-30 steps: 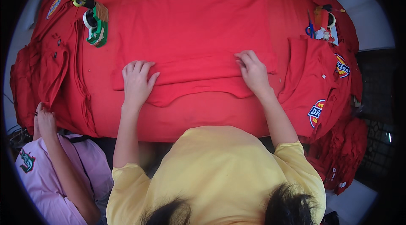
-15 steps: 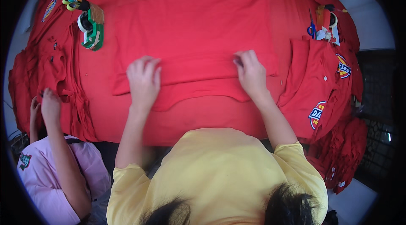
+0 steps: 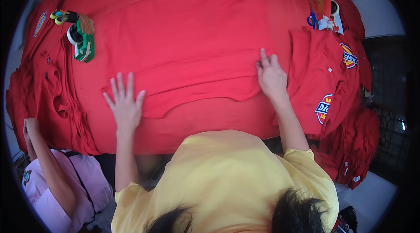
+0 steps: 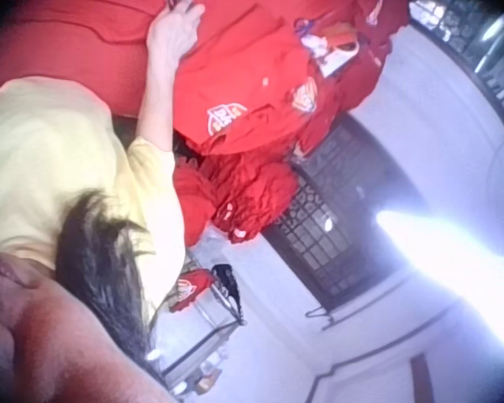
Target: The person picks up a red shirt, lays it flat on a table, and uses a small tool to trim loose threads from the collar area before folding the garment and placing it on a stack.
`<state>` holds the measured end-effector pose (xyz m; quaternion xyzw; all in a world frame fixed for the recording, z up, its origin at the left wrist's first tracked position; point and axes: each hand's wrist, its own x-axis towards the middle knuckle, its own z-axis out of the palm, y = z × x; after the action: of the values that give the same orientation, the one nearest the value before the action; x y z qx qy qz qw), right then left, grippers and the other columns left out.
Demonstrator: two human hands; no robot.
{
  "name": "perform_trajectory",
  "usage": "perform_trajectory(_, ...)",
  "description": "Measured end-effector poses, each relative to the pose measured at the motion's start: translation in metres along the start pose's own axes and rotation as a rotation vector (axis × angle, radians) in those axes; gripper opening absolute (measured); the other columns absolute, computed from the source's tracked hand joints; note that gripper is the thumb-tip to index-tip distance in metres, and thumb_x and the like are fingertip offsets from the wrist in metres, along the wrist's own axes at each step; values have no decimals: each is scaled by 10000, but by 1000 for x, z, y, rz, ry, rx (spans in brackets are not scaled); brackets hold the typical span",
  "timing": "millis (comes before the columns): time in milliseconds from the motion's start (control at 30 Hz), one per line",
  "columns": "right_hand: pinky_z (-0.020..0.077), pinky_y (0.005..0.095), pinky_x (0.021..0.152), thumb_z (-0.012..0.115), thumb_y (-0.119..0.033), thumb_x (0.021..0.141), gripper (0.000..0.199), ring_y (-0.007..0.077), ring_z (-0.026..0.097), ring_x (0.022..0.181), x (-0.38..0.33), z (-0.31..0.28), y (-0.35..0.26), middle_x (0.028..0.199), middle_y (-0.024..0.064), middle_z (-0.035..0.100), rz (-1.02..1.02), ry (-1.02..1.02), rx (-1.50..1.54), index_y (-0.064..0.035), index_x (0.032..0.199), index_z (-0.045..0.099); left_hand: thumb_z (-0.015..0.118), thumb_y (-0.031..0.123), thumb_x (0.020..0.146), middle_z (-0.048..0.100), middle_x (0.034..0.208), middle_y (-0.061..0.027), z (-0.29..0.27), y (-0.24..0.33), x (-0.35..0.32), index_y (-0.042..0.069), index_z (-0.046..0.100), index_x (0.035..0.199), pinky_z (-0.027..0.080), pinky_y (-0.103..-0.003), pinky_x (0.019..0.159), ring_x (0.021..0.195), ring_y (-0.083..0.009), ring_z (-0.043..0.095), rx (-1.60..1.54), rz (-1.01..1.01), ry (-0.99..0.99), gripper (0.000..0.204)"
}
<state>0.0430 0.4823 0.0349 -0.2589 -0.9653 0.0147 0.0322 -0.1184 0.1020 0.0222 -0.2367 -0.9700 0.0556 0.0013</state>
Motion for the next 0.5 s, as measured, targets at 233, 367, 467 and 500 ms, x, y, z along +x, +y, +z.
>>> perform_trajectory(233,484,317,646,538,-180,922,409,164,552,707,19,27,77,905,57,525,27,201,740,-112,1324,499,371,331,996,320,1475,-116,40,-86,-4,66,330,1424,194,-432,1116,1368,-251,282,-768,-214,221,505)
perform_trajectory(367,224,182,354,543,-141,927,239,27,363,436,31,21,98,727,6,535,504,-26,1610,-24,1132,579,349,260,1012,534,1278,-158,52,-94,-13,-54,462,1278,316,-323,1050,1185,-220,494,-1220,-445,508,427)
perform_trajectory(467,216,193,339,571,-135,912,173,30,357,411,27,19,100,701,5,537,516,-12,1534,-18,1030,619,364,289,1010,582,1173,-138,48,-84,-4,-31,561,1154,346,-345,1018,1102,-216,527,-1077,-428,580,403)
perform_trajectory(500,216,192,343,586,-137,905,157,30,356,408,26,20,98,693,5,535,523,3,1499,-17,997,630,367,300,1008,564,1189,-139,45,-78,-2,-25,579,1138,351,-349,1014,1118,-225,516,-1018,-429,584,409)
